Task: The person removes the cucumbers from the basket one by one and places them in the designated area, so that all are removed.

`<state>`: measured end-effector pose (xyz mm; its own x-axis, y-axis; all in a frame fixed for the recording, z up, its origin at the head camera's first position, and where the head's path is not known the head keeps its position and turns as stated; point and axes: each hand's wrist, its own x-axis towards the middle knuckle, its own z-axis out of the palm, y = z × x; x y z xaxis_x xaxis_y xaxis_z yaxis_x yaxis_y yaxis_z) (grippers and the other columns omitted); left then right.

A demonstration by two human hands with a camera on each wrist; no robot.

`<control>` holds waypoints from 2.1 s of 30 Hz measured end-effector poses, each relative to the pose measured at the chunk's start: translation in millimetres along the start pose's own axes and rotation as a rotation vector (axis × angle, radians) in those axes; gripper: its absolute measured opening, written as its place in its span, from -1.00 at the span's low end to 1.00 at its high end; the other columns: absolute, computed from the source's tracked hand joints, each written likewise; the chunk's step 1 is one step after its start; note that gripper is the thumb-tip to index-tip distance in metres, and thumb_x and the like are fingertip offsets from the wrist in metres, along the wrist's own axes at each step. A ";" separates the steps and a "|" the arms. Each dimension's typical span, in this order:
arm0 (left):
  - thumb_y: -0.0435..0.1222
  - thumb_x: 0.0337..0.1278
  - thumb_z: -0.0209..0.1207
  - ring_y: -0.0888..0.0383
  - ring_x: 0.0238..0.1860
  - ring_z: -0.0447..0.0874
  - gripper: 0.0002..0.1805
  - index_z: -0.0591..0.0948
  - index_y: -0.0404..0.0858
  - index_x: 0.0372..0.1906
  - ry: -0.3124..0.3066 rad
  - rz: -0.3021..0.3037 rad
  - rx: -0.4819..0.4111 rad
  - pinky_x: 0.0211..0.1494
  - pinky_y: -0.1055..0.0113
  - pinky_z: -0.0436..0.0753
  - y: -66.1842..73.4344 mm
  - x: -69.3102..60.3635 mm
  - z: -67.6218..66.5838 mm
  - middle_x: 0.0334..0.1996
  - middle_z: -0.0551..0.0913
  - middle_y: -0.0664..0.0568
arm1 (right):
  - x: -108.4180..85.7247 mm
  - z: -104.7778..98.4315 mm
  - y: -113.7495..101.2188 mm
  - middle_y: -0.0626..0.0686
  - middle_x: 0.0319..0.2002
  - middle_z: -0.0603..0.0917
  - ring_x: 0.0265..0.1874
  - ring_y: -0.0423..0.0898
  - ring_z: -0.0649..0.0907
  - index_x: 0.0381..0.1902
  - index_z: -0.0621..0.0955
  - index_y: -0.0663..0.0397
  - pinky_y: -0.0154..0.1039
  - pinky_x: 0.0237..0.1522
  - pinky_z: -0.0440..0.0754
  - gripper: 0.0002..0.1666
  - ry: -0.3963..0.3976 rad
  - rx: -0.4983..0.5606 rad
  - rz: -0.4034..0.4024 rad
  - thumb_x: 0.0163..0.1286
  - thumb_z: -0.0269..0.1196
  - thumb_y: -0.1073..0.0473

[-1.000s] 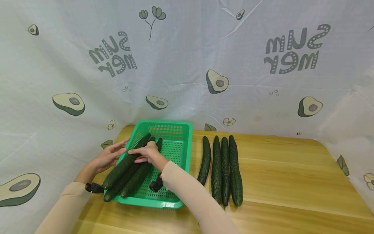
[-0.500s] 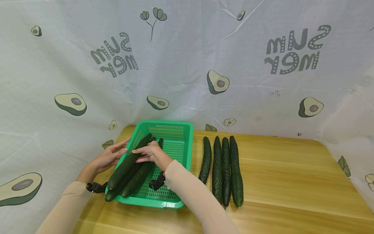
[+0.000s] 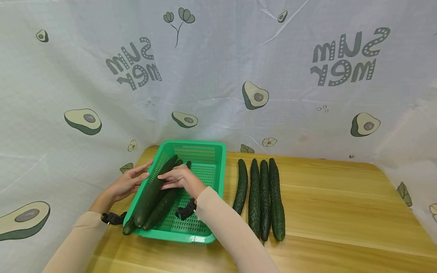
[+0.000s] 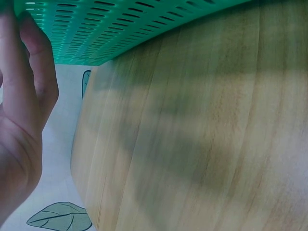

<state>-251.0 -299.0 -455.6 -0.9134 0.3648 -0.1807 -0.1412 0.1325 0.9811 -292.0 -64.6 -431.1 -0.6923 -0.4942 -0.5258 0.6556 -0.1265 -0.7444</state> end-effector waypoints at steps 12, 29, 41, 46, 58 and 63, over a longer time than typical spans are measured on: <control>-0.24 0.55 0.02 -0.12 0.19 0.56 -0.31 0.04 -0.01 0.62 -0.008 0.002 -0.032 0.01 -0.01 0.66 -0.3 1.8 0.5 0.45 0.08 -0.27 | -4.2 -8.0 -4.2 0.44 0.30 0.40 0.20 0.29 0.54 0.57 0.03 0.28 0.04 0.03 0.62 -0.03 -0.038 -0.003 -0.022 0.36 0.28 0.47; -0.21 0.55 0.03 -0.39 0.37 0.24 -0.30 0.04 0.00 0.62 0.010 -0.002 0.005 0.00 0.11 0.66 1.6 -0.6 0.5 0.50 -0.03 -0.27 | -19.9 -14.8 -17.4 0.44 0.34 0.37 0.27 0.34 0.44 0.61 0.00 0.09 0.11 0.16 0.51 -0.04 -0.081 0.024 -0.079 0.42 0.19 0.50; -0.18 0.53 0.06 -0.15 0.34 0.25 -0.29 0.05 -0.01 0.62 0.026 -0.007 0.045 -0.44 0.34 0.41 1.5 -3.2 1.4 0.52 -0.04 -0.24 | -44.6 -22.2 -32.6 0.41 0.31 0.41 0.29 0.31 0.44 0.60 0.10 -0.05 0.11 0.22 0.44 -0.09 -0.040 0.171 -0.157 0.43 0.15 0.52; -0.18 0.52 0.07 0.26 -0.44 0.31 -0.29 0.07 -0.01 0.62 0.024 -0.001 0.045 -0.48 0.35 0.33 0.8 -2.7 0.0 0.52 -0.04 -0.23 | -60.6 -28.0 -38.0 0.35 0.37 0.36 0.31 0.29 0.44 0.59 0.12 -0.03 0.04 0.18 0.52 -0.09 -0.043 0.163 -0.190 0.41 0.22 0.47; -0.17 0.52 0.08 0.28 -0.47 0.25 -0.29 0.08 0.00 0.61 0.028 -0.007 0.041 -0.46 0.36 0.35 1.6 -1.4 1.1 0.52 -0.04 -0.22 | -86.7 -43.2 -46.2 0.32 0.41 0.32 0.35 0.29 0.38 0.59 0.04 0.14 0.06 0.23 0.46 -0.18 -0.074 0.188 -0.225 0.51 0.12 0.42; -0.17 0.52 0.07 0.29 -0.56 0.16 -0.29 0.07 -0.01 0.62 0.024 0.001 0.039 -0.47 0.34 0.31 0.7 -0.9 0.3 0.51 -0.02 -0.23 | -100.5 -54.4 -49.3 0.36 0.44 0.26 0.37 0.31 0.34 0.59 0.01 0.17 0.07 0.24 0.43 -0.21 -0.088 0.157 -0.252 0.54 0.06 0.42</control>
<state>-250.1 -298.9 -454.7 -0.9226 0.3424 -0.1775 -0.1259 0.1679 0.9777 -271.1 38.1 -363.9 -0.8149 -0.5018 -0.2899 0.5098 -0.3828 -0.7704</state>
